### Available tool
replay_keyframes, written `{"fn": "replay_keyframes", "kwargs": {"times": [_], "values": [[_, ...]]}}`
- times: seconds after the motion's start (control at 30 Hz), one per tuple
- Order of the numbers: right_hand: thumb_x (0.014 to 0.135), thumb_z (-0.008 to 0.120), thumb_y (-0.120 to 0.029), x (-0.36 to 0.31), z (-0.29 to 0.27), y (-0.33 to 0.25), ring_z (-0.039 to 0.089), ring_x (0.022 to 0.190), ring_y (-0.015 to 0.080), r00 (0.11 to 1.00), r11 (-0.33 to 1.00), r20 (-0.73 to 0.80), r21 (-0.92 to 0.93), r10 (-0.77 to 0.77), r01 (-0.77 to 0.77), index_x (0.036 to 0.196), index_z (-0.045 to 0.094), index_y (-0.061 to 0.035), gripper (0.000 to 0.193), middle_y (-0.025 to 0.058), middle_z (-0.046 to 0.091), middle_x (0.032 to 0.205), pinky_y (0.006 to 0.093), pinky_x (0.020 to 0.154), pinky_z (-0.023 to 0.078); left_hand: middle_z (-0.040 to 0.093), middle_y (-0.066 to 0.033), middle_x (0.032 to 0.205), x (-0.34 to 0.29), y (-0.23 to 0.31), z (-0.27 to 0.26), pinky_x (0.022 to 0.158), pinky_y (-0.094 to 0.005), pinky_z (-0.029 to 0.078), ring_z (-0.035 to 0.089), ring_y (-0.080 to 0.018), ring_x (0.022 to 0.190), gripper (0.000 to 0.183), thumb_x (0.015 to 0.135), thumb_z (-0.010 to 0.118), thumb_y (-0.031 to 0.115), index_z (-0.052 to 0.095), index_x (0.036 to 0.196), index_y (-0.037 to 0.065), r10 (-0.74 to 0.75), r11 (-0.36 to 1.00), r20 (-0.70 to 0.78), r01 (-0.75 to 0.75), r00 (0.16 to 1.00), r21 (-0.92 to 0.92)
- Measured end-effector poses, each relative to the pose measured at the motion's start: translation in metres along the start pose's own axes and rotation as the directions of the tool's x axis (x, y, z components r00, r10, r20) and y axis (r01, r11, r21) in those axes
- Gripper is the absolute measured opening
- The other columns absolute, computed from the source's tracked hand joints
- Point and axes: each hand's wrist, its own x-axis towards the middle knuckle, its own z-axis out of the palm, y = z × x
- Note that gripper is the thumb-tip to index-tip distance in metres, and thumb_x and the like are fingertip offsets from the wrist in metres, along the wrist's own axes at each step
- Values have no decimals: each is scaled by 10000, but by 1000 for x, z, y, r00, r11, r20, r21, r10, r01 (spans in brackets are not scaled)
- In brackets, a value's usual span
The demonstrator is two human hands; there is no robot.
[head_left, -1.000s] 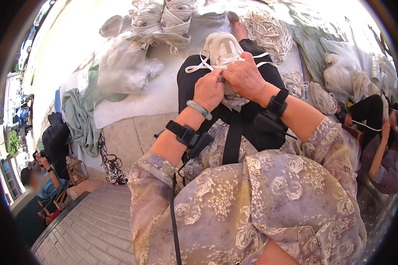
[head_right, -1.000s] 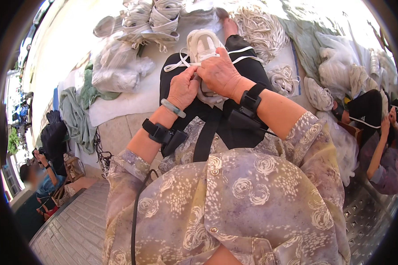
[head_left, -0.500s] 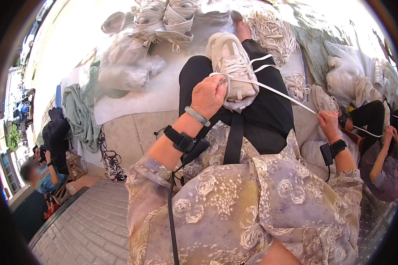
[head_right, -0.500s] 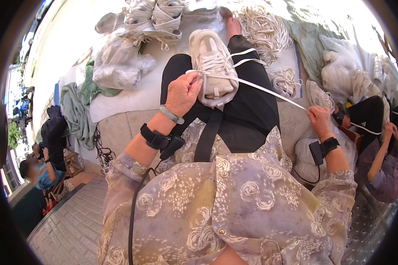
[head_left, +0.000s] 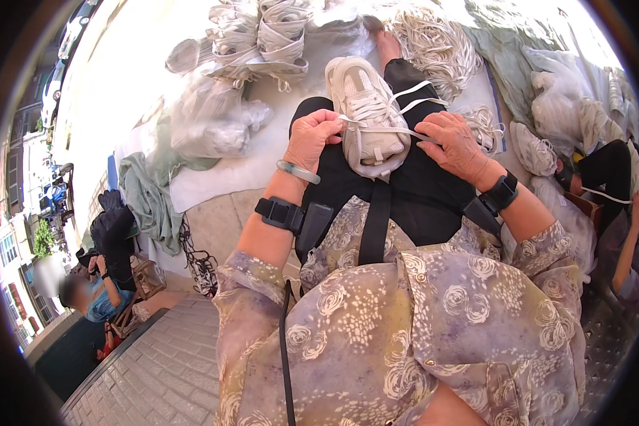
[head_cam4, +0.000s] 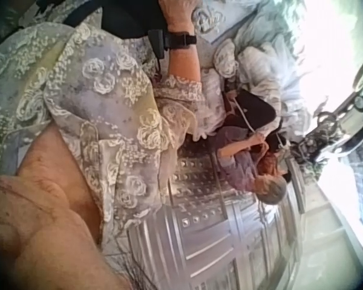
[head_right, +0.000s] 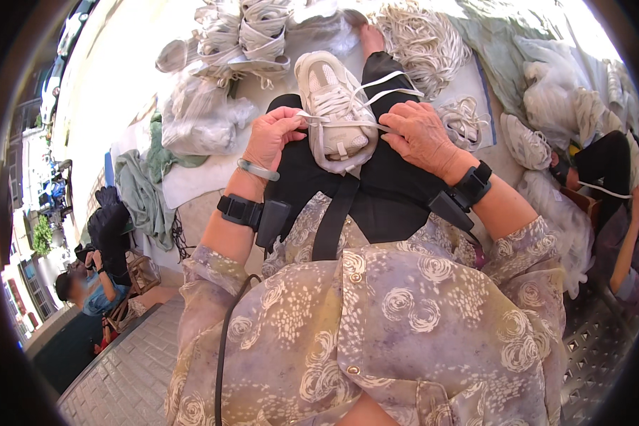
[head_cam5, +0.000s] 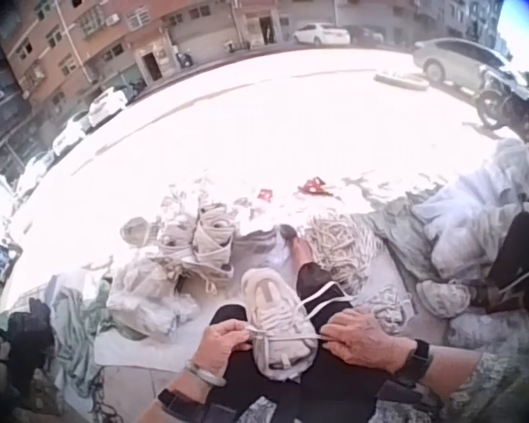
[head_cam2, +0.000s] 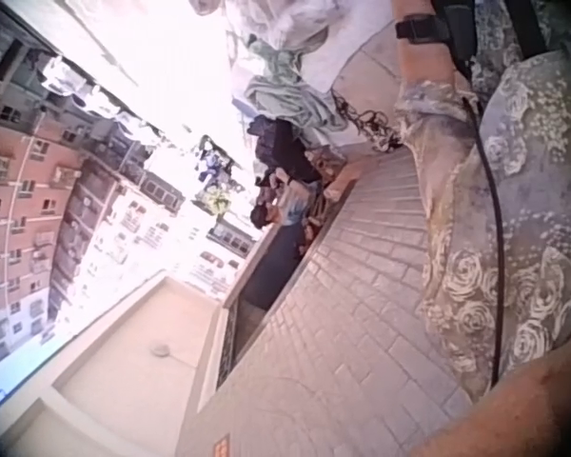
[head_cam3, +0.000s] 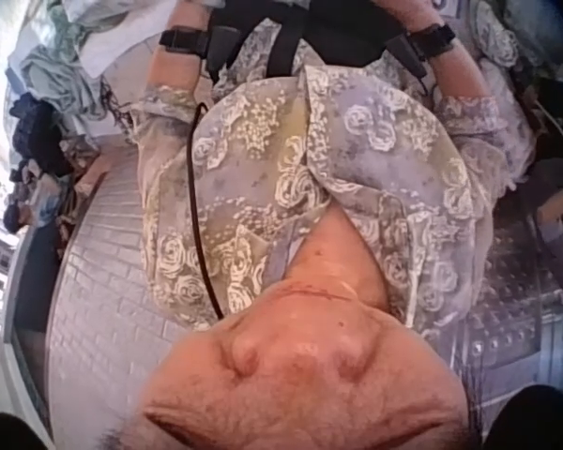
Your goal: Lacing a white sneaker by hand.
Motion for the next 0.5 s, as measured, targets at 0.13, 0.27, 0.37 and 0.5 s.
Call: {"fn": "replay_keyframes", "kwargs": {"times": [0.13, 0.27, 0.37, 0.5], "values": [[763, 593, -126, 3, 7, -1, 556, 731, 261, 998, 999, 47, -15, -34, 35, 879, 589, -75, 126, 73, 568, 742, 362, 745, 392, 564, 6, 666, 7, -5, -4, 610, -221, 431, 509, -70, 659, 245, 820, 583, 254, 649, 876, 25, -25, 998, 254, 38, 967, -49], [773, 584, -101, -15, 0, 9, 558, 649, 249, 998, 998, 43, 51, -44, 42, 838, 597, -75, 71, 57, 575, 645, 359, 728, 392, 533, -2, 639, 3, 0, 7, 569, -210, 374, 458, -77, 603, 321, 830, 596, 331, 616, 761, 19, -49, 999, 99, 48, 994, 11], [776, 589, -99, -42, -22, 22, 565, 661, 246, 995, 997, 71, -12, 71, -70, 826, 606, -70, 61, 63, 594, 673, 356, 713, 397, 547, -11, 660, 7, -10, 12, 591, -222, 396, 479, -97, 627, 401, 843, 578, 412, 613, 744, 25, -61, 991, -12, 62, 998, 115], [781, 607, -144, -45, -31, 17, 576, 656, 250, 984, 991, 169, 113, 51, -71, 835, 614, -57, 102, 65, 592, 667, 345, 693, 410, 587, -44, 709, 13, -18, 12, 647, -256, 431, 529, -139, 673, 493, 847, 540, 504, 613, 733, 30, 41, 977, -32, -33, 999, 213]]}}
